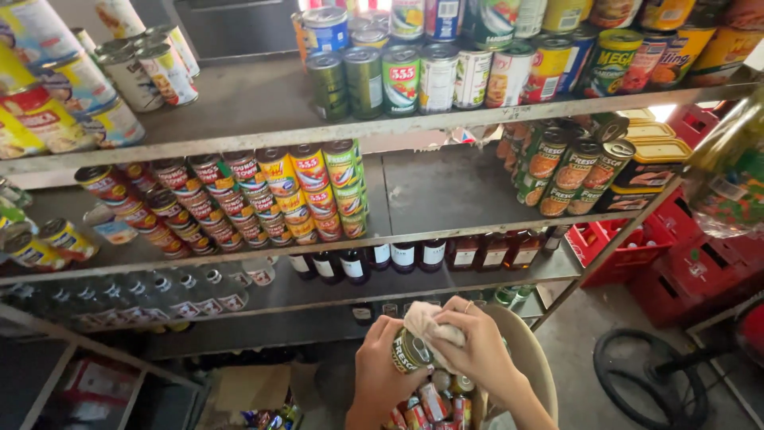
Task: Wiping dust off canned goods with a cloth and organizing them on shelves in a grocery store.
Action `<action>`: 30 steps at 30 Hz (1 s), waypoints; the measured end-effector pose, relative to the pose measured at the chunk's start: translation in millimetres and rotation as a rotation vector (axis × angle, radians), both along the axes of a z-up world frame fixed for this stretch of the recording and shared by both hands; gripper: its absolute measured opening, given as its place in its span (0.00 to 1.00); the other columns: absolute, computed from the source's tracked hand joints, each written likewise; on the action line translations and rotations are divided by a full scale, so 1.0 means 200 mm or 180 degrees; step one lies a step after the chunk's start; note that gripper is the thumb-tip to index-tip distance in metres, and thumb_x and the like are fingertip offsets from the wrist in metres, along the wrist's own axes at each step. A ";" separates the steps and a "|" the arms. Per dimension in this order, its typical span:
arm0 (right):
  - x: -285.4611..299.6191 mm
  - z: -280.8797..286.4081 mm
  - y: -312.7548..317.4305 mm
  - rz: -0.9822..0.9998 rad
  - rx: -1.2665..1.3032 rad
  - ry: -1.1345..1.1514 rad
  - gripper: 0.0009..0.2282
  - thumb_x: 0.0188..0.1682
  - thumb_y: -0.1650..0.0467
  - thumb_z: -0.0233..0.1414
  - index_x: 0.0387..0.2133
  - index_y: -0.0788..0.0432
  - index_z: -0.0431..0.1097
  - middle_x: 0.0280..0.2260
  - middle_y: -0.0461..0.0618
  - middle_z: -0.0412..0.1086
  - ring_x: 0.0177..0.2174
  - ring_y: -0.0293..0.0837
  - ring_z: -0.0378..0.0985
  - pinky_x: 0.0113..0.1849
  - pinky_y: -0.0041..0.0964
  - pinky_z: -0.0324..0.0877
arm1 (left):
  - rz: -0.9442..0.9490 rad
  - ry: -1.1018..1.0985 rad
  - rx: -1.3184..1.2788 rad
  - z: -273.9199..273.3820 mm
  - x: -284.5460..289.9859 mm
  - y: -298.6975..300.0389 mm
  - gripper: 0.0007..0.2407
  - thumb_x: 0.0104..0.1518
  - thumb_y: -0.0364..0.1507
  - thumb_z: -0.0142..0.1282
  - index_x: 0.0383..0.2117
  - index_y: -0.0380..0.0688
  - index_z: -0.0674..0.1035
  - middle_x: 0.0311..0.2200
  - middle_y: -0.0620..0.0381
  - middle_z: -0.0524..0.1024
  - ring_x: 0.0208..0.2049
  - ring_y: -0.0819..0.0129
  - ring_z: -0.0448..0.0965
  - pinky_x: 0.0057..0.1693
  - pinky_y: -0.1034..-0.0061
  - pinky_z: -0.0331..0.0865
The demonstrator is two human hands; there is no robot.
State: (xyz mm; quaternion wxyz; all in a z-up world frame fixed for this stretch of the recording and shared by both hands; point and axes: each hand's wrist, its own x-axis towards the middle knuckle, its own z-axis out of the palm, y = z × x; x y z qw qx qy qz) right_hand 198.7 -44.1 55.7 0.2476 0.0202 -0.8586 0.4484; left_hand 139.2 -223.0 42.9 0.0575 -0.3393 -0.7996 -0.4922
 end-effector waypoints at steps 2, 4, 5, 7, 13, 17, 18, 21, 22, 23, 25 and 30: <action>0.05 -0.01 0.03 0.0352 0.0033 -0.0027 0.11 0.34 0.75 0.64 0.31 0.63 0.76 0.34 0.51 0.73 0.36 0.49 0.78 0.39 0.38 0.73 | 0.0245 -0.0151 0.0152 -0.02 0.02 0.02 0.23 0.29 0.28 0.75 0.36 0.42 0.78 0.35 0.52 0.77 0.41 0.48 0.79 0.45 0.61 0.74; 0.07 0.01 0.00 0.0661 -0.0058 0.0015 0.10 0.36 0.75 0.63 0.32 0.63 0.75 0.35 0.52 0.73 0.37 0.50 0.78 0.41 0.39 0.73 | 0.0363 -0.0380 0.0179 -0.03 0.02 0.03 0.24 0.30 0.27 0.74 0.37 0.42 0.77 0.36 0.51 0.76 0.40 0.49 0.80 0.44 0.61 0.74; 0.07 0.03 -0.01 0.0940 -0.0140 0.0103 0.10 0.38 0.75 0.63 0.34 0.64 0.75 0.36 0.52 0.74 0.38 0.51 0.78 0.42 0.39 0.73 | 0.0451 -0.0562 0.0217 -0.03 0.01 0.04 0.24 0.30 0.27 0.73 0.38 0.42 0.76 0.36 0.51 0.75 0.40 0.49 0.80 0.44 0.62 0.75; 0.01 0.05 -0.02 0.0882 -0.0154 0.0109 0.10 0.39 0.75 0.62 0.34 0.64 0.75 0.36 0.53 0.73 0.38 0.51 0.78 0.42 0.39 0.73 | 0.0253 -0.0356 0.0375 -0.08 -0.01 0.05 0.23 0.32 0.27 0.73 0.38 0.42 0.77 0.36 0.51 0.76 0.40 0.50 0.80 0.45 0.63 0.75; -0.04 0.08 0.02 0.0132 0.0397 -0.0219 0.07 0.39 0.73 0.61 0.30 0.62 0.75 0.35 0.53 0.72 0.34 0.52 0.77 0.37 0.40 0.72 | 0.0126 -0.0087 0.0300 -0.09 0.00 0.06 0.24 0.31 0.26 0.71 0.39 0.39 0.76 0.37 0.47 0.75 0.42 0.46 0.78 0.46 0.61 0.73; 0.03 0.09 0.01 0.0117 0.0642 -0.0541 0.06 0.40 0.71 0.61 0.28 0.60 0.75 0.32 0.52 0.71 0.32 0.53 0.76 0.34 0.41 0.71 | 0.0337 -0.0281 0.0142 -0.12 -0.01 0.07 0.22 0.31 0.27 0.70 0.36 0.40 0.76 0.36 0.49 0.75 0.41 0.47 0.78 0.46 0.61 0.73; 0.04 0.10 0.01 0.0132 0.0645 -0.0557 0.06 0.40 0.71 0.61 0.28 0.60 0.75 0.32 0.52 0.71 0.32 0.53 0.76 0.34 0.41 0.71 | 0.0351 -0.0298 0.0144 -0.12 0.01 0.07 0.22 0.31 0.27 0.70 0.36 0.40 0.76 0.36 0.49 0.75 0.41 0.47 0.78 0.46 0.61 0.73; 0.01 0.09 0.01 0.0558 0.0613 -0.0349 0.08 0.38 0.71 0.61 0.30 0.61 0.75 0.32 0.53 0.71 0.34 0.54 0.75 0.36 0.42 0.71 | 0.0356 -0.0627 0.0354 -0.09 0.03 0.07 0.20 0.35 0.28 0.71 0.37 0.42 0.78 0.36 0.49 0.76 0.40 0.50 0.80 0.45 0.62 0.74; -0.02 0.07 0.02 0.0680 0.0502 -0.0296 0.07 0.38 0.71 0.61 0.29 0.61 0.75 0.32 0.53 0.71 0.34 0.53 0.75 0.36 0.42 0.71 | 0.0369 -0.0644 0.0157 -0.07 0.04 0.06 0.21 0.33 0.29 0.72 0.37 0.41 0.77 0.34 0.49 0.77 0.39 0.49 0.79 0.45 0.61 0.73; -0.05 0.04 0.03 0.0803 0.0402 -0.0245 0.07 0.38 0.72 0.61 0.28 0.62 0.75 0.31 0.53 0.71 0.34 0.52 0.75 0.37 0.41 0.71 | 0.0381 -0.0665 -0.0027 -0.05 0.06 0.06 0.23 0.31 0.29 0.73 0.36 0.41 0.76 0.33 0.49 0.78 0.39 0.49 0.78 0.44 0.61 0.72; -0.13 -0.04 0.09 0.0611 0.0286 -0.0302 0.06 0.39 0.72 0.60 0.29 0.62 0.76 0.30 0.52 0.71 0.34 0.49 0.76 0.38 0.40 0.71 | 0.0342 -0.0862 -0.0136 -0.02 0.06 0.07 0.22 0.34 0.30 0.72 0.37 0.42 0.76 0.33 0.49 0.79 0.39 0.51 0.79 0.45 0.62 0.73; -0.10 -0.06 0.14 -0.0103 -0.0451 -0.0204 0.10 0.44 0.71 0.59 0.38 0.61 0.73 0.31 0.48 0.73 0.34 0.40 0.75 0.39 0.36 0.69 | 0.0827 -0.1785 -0.0125 -0.30 -0.03 0.12 0.21 0.44 0.33 0.66 0.46 0.46 0.74 0.36 0.52 0.79 0.39 0.58 0.83 0.45 0.67 0.75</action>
